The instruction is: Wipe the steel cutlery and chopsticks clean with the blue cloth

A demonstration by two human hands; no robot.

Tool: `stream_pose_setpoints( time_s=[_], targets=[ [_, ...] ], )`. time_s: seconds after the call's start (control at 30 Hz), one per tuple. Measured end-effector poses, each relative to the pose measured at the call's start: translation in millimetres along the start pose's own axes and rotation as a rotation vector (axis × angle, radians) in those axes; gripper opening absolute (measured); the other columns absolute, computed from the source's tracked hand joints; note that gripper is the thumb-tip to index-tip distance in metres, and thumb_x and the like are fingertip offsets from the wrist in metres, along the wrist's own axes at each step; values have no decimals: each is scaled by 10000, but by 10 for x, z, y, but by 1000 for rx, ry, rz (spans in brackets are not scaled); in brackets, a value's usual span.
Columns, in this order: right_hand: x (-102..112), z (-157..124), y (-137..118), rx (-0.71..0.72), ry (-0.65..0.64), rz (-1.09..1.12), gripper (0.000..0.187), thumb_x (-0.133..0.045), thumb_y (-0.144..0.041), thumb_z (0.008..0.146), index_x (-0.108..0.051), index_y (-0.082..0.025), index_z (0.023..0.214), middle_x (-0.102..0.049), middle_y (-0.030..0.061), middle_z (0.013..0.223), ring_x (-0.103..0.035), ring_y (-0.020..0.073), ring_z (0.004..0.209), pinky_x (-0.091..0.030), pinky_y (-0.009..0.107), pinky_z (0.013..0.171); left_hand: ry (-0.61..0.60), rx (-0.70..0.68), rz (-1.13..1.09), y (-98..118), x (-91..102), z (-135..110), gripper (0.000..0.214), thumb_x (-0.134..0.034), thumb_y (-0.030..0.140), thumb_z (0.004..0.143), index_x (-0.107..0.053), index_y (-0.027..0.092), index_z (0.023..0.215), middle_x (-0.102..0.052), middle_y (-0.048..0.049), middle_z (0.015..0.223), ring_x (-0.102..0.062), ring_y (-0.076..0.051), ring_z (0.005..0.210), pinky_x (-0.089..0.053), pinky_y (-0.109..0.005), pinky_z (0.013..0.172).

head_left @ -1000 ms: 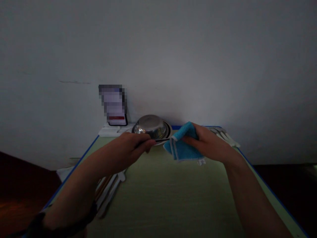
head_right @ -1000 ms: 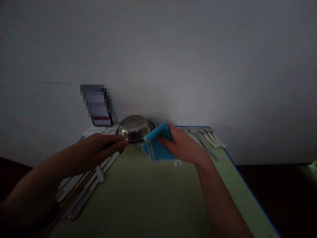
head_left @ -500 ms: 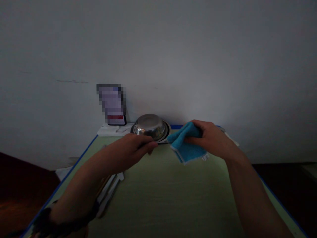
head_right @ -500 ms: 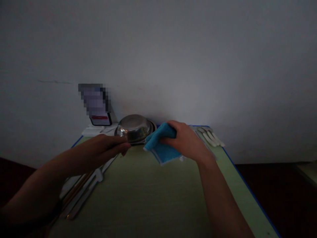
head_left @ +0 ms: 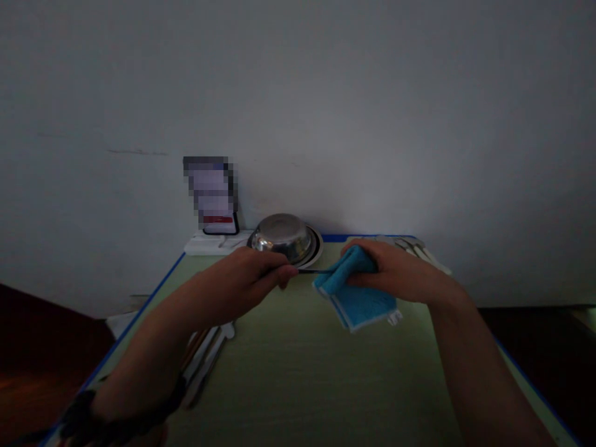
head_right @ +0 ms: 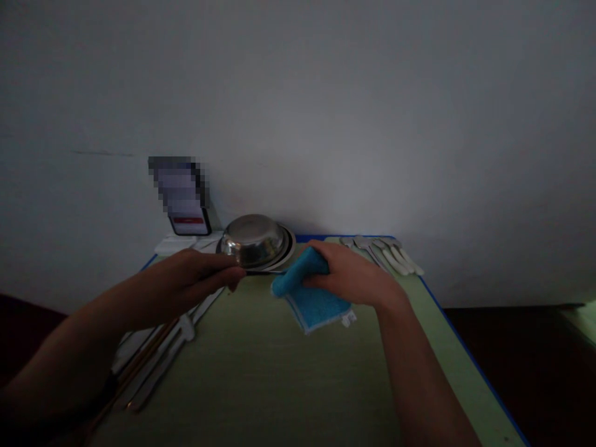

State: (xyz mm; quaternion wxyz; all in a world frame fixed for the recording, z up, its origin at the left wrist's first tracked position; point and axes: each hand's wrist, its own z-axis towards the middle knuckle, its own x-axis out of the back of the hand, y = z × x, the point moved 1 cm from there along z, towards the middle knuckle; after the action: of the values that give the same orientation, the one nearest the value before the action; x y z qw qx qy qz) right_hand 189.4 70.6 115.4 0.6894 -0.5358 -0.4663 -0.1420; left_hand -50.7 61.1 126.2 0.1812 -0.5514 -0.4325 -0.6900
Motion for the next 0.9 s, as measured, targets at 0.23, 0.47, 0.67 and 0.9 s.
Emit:
stream_pose_setpoints(
  time_s=[0.23,0.47,0.67,0.9],
  targets=[
    [-2,30,-8,-104,146,41,334,-686,-341,644,-587,-209,934,-642,22,887,-579,170,765,-432,280,639,15,-1,-8,25,14,20,331,-347,336,893,-597,167,759,-582,11,651,-551,-123,613,-375,-228,594],
    [-13,-4,27,3,-1,199,289,-600,-332,741,-591,-223,1008,-642,9,908,-588,164,795,-472,298,675,37,-21,-23,-28,25,-14,326,-356,343,893,-594,173,749,-588,16,658,-545,-116,619,-382,-215,594],
    [31,-25,56,124,-115,215,321,-520,-320,812,-544,-242,1122,-609,20,1060,-556,172,963,-440,323,833,29,-13,-15,-66,22,-28,334,-362,354,897,-600,173,748,-597,16,653,-546,-114,609,-376,-213,579],
    [70,-29,27,94,-68,79,215,-567,-285,772,-613,-229,974,-645,4,910,-582,162,815,-450,286,720,15,-27,16,-30,26,-33,334,-350,357,902,-594,178,762,-608,11,665,-553,-121,620,-379,-224,587]
  ],
)
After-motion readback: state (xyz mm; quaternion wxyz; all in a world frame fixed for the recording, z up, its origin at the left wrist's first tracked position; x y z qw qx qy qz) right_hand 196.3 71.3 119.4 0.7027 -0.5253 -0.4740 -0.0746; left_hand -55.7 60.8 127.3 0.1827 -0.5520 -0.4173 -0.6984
